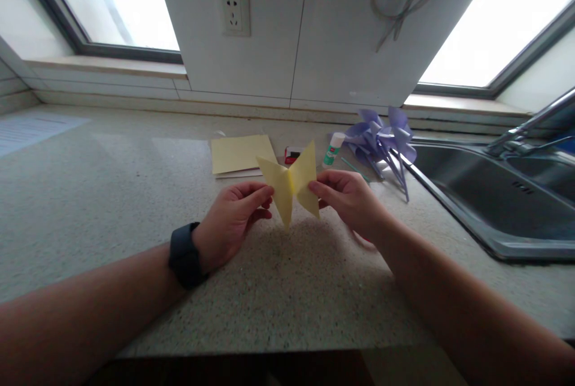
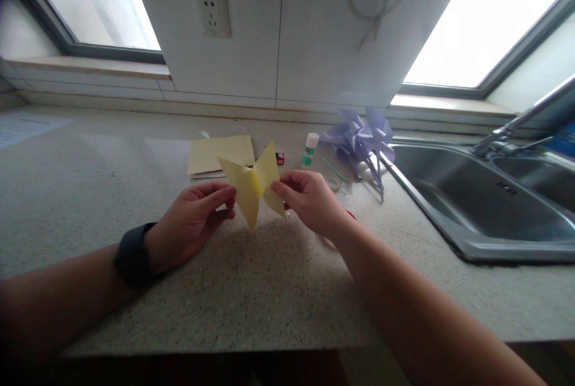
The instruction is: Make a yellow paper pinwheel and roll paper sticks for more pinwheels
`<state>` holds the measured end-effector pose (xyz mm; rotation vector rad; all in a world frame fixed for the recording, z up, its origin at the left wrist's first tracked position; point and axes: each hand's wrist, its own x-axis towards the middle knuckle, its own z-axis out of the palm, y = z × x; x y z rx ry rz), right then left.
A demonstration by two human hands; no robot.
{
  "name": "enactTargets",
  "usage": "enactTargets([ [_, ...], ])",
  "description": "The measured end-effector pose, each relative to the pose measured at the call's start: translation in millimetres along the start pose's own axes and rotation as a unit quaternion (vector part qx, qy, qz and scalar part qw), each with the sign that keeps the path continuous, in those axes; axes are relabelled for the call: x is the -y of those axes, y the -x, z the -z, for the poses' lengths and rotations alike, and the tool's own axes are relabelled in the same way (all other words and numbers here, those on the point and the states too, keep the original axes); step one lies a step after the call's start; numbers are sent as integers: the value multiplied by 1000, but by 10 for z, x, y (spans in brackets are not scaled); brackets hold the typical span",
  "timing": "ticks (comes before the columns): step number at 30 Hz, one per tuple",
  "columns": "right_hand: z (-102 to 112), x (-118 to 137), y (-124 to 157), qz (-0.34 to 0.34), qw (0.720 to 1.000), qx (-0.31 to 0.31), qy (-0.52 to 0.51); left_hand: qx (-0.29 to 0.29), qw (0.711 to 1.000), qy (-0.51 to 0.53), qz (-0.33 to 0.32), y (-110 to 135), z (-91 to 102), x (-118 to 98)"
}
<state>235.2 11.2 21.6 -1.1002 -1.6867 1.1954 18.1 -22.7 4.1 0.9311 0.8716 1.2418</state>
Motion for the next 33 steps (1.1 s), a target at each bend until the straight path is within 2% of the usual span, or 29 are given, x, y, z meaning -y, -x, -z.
enactTargets([
  [12, -5, -83, -41, 12, 997, -80, -3, -38, 999, -23, -7, -4, 5, -17],
  [17, -8, -69, -52, 10, 997, -74, -6, -28, 999, -23, -18, -9, 16, 1],
  [21, -17, -115, -61, -13, 999, -30, 12, -17, 999, -5, -31, -18, 36, 24],
  [22, -22, -132, -60, -2, 999, -35, 30, -14, 999, 0, -32, -19, 41, 30],
  [24, -30, -162, -54, 63, 990, -81, 92, -8, 999, 10, -35, -22, 50, 39],
  [27, -32, -184, -37, 184, 953, -157, 181, -1, 999, 23, -38, -29, 59, 48],
  [29, -28, -186, -27, 218, 940, -171, 198, 3, 999, 30, -36, -35, 66, 52],
  [33, -12, -197, -16, 241, 935, -169, 197, 12, 998, 48, -27, -39, 84, 58],
])
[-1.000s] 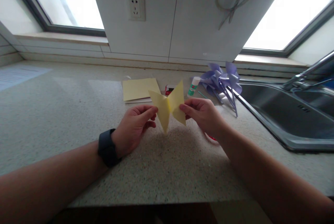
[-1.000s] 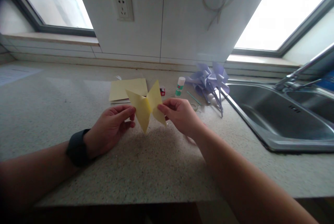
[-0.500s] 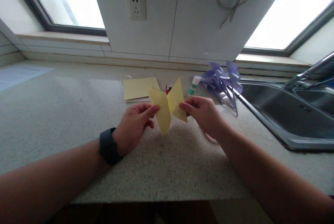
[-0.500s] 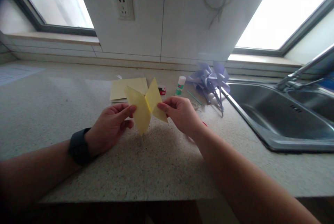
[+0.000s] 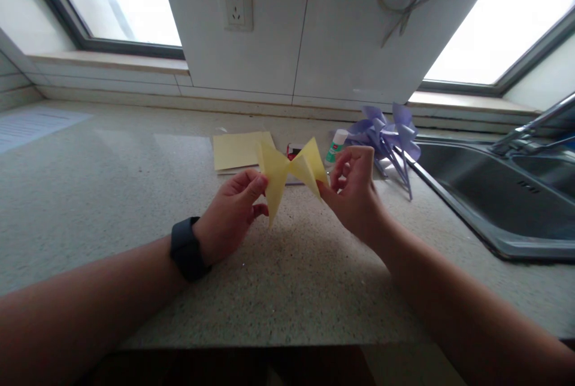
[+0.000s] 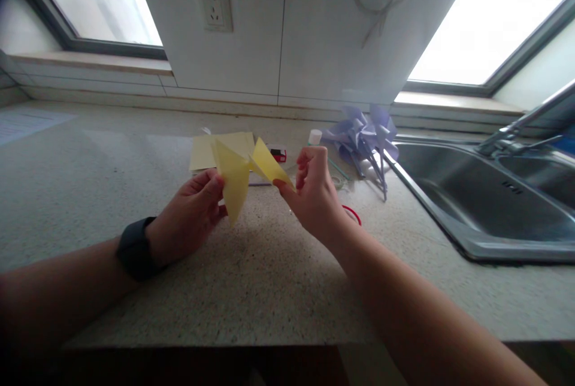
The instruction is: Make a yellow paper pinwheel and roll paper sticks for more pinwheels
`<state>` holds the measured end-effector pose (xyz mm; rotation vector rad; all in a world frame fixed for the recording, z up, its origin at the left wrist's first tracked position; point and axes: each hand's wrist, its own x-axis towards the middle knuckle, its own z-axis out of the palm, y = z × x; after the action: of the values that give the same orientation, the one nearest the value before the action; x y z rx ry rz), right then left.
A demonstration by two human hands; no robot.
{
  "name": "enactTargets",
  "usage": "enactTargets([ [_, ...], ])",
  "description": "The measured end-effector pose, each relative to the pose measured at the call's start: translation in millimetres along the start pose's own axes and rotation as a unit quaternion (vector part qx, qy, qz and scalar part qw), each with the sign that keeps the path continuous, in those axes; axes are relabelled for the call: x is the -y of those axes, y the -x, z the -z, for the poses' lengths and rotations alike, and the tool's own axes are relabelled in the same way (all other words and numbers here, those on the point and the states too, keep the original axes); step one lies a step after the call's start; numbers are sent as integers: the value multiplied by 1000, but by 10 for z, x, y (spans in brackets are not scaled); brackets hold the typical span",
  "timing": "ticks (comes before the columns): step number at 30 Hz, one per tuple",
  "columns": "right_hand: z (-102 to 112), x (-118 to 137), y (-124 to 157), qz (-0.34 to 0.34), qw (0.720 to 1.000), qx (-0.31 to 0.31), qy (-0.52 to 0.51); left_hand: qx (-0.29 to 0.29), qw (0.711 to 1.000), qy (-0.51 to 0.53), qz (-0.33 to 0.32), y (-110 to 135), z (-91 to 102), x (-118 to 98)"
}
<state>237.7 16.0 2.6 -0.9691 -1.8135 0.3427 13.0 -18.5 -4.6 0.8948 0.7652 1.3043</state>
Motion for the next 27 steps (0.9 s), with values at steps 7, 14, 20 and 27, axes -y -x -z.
enactTargets([
  [7, 40, -31, -18, 23, 999, 17, 29, 0, 999, 31, 13, 15, -12, -30],
  [14, 128, -17, -77, 5, 997, 79, -4, 5, 999, 39, 25, 5, -42, -49],
  [20, 195, -108, -107, 46, 992, 114, 29, -64, 998, 3, 26, 24, -127, -107],
  [27, 223, -47, -146, 147, 976, 140, 75, -51, 997, -33, 38, 55, -135, -135],
])
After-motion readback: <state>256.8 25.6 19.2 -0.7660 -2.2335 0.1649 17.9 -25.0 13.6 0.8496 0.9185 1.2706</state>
